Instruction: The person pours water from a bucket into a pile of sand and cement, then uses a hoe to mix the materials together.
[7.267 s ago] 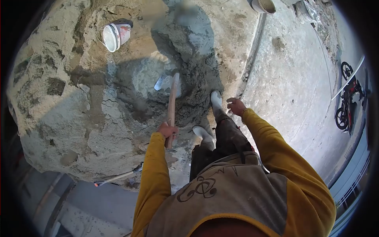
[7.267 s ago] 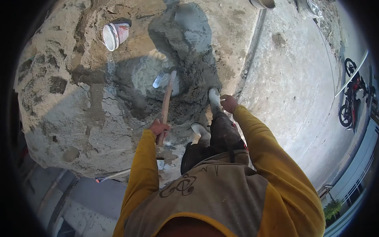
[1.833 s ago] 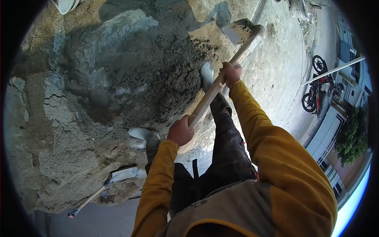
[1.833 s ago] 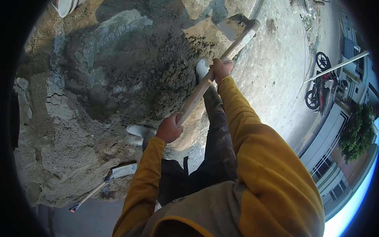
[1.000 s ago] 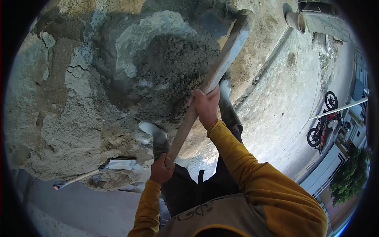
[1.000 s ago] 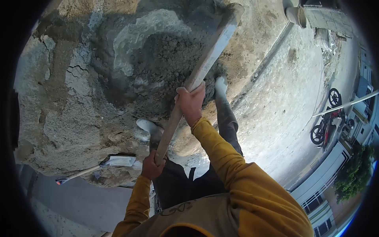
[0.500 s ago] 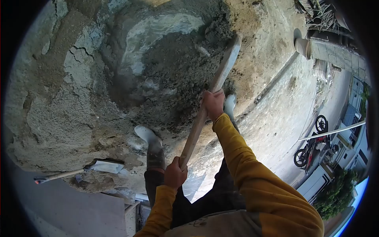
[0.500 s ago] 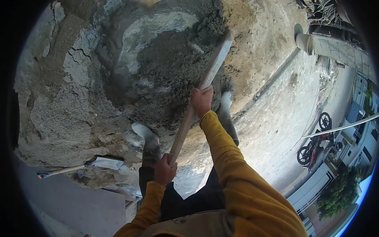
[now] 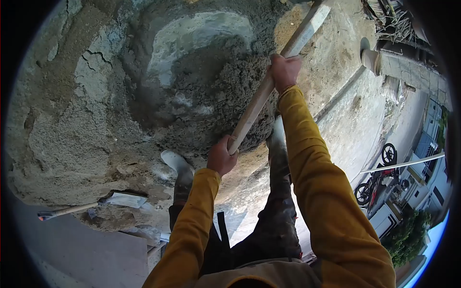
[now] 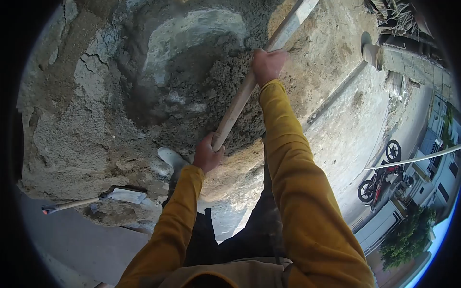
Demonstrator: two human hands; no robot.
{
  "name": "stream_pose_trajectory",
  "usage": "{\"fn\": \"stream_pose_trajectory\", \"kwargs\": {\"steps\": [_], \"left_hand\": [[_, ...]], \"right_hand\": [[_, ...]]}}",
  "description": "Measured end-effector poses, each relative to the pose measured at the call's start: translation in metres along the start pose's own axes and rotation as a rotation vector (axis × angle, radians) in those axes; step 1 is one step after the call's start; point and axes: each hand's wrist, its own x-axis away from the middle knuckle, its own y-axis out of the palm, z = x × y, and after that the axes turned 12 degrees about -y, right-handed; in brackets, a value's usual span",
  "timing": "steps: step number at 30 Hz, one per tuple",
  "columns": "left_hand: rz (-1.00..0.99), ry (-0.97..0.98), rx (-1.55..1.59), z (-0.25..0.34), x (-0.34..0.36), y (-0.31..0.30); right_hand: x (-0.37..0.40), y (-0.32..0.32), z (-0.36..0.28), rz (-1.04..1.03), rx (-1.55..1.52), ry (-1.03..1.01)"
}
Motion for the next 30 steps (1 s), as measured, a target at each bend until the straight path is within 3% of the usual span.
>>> {"fn": "stream_pose_trajectory", "kwargs": {"steps": [2, 4, 6, 10, 11, 12, 13, 15, 18, 19, 20, 22, 24, 27, 30], "left_hand": [[0.003, -0.063, 0.031, 0.008, 0.034, -0.017], [-0.067, -0.231, 0.076, 0.000, 0.073, -0.024], [-0.057, -0.316, 0.033, -0.006, 0.116, -0.024], [-0.024, -0.400, 0.102, -0.051, 0.222, 0.033], [-0.069, -0.426, 0.099, -0.065, 0.246, 0.045], [-0.114, -0.404, 0.021, -0.076, 0.262, 0.053], [-0.110, -0.392, 0.001, -0.084, 0.270, 0.059], [-0.043, -0.354, -0.054, -0.080, 0.257, 0.056], [0.243, -0.131, -0.099, -0.061, 0.152, 0.025], [0.257, -0.125, -0.145, -0.051, 0.110, 0.007], [0.305, -0.058, -0.190, -0.048, 0.072, -0.008], [0.271, -0.103, -0.331, -0.025, 0.028, -0.045], [0.230, -0.148, -0.360, -0.002, 0.040, -0.064], [0.120, -0.251, -0.465, 0.011, 0.072, -0.071], [0.041, -0.345, -0.470, 0.018, 0.115, -0.065]], "right_hand": [[0.016, 0.028, 0.046, -0.028, 0.051, 0.060], [0.041, 0.053, 0.097, -0.155, 0.370, 0.001], [0.095, 0.041, 0.102, -0.175, 0.340, -0.015], [0.193, -0.038, 0.042, -0.356, 0.097, 0.100], [0.213, -0.056, 0.013, -0.401, 0.059, 0.214], [0.222, -0.069, -0.016, -0.442, 0.025, 0.329], [0.215, -0.073, -0.038, -0.442, 0.027, 0.322], [0.209, -0.079, -0.063, -0.436, -0.213, 0.364], [0.142, -0.041, -0.045, -0.519, -0.451, 0.240], [0.116, -0.013, -0.037, -0.416, -0.619, 0.281], [0.088, 0.017, -0.032, -0.400, -0.658, 0.291], [0.045, 0.075, -0.011, -0.338, -0.479, 0.308], [0.031, 0.111, 0.003, -0.387, -0.346, 0.559], [0.066, 0.117, 0.029, -0.532, -0.228, 0.710], [0.105, 0.089, 0.049, -0.538, -0.338, 0.816]]}}
